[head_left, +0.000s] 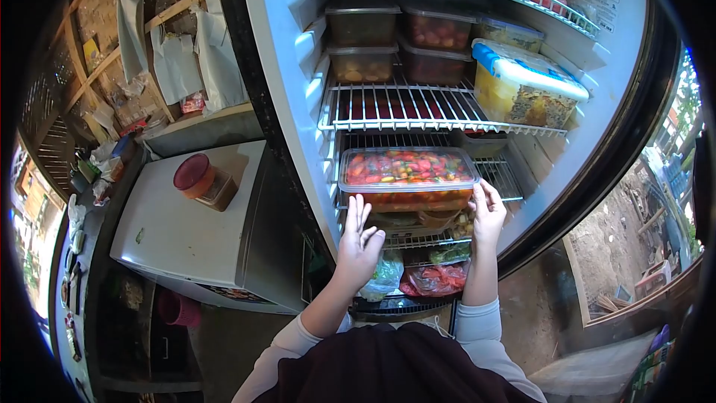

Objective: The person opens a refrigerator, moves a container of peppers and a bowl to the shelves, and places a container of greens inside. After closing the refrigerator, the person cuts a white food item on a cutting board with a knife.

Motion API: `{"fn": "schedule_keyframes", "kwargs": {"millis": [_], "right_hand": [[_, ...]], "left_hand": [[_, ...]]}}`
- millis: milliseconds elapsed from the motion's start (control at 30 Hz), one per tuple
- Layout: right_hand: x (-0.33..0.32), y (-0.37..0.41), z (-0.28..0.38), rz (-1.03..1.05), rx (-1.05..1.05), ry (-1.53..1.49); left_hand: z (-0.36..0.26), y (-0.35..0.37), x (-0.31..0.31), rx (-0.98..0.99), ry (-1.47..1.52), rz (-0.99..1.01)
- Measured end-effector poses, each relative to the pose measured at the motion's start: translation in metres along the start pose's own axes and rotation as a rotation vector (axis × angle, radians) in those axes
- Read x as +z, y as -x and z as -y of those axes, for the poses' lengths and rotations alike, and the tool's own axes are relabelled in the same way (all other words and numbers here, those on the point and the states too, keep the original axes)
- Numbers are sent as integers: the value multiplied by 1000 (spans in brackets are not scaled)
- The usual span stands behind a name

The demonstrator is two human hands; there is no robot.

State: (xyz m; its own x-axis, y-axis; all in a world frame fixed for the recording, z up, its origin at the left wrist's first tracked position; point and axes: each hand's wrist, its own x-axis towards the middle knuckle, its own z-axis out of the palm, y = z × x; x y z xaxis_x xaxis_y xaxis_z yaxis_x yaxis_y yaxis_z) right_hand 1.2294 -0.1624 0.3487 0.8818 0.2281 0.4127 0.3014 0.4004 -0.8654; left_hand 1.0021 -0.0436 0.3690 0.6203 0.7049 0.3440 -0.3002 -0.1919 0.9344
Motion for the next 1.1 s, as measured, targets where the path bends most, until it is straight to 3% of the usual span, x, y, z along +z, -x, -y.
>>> {"fn": "schedule_keyframes", "kwargs": {"millis": [33, 67, 133, 267, 533, 600, 667, 767, 1100], "right_hand": [[1, -1, 9, 2, 102, 25], [2, -3, 13, 2, 205, 51], [6, -7, 13, 12, 224, 16], [6, -16, 2, 84, 266, -27], [5, 0, -9, 31, 386, -254], [12, 17, 15, -64, 374, -404], [11, 25, 25, -76, 407, -342], [8, 22, 28, 199, 565, -406], [48, 9, 1, 276, 634, -667]], "left_hand": [[-2, -4, 1, -70, 259, -9], [-7, -8, -1, -68, 259, -8], [-17, -17, -10, -280, 840, -64], [-4, -31, -19, -354, 1178, -135], [5, -44, -1, -317, 1179, -246], [9, -46, -2, -354, 1325, -253], [15, -48, -2, -360, 1402, -226], [18, -51, -2, -382, 1507, -216], [21, -74, 19, -387, 1456, -396]]}}
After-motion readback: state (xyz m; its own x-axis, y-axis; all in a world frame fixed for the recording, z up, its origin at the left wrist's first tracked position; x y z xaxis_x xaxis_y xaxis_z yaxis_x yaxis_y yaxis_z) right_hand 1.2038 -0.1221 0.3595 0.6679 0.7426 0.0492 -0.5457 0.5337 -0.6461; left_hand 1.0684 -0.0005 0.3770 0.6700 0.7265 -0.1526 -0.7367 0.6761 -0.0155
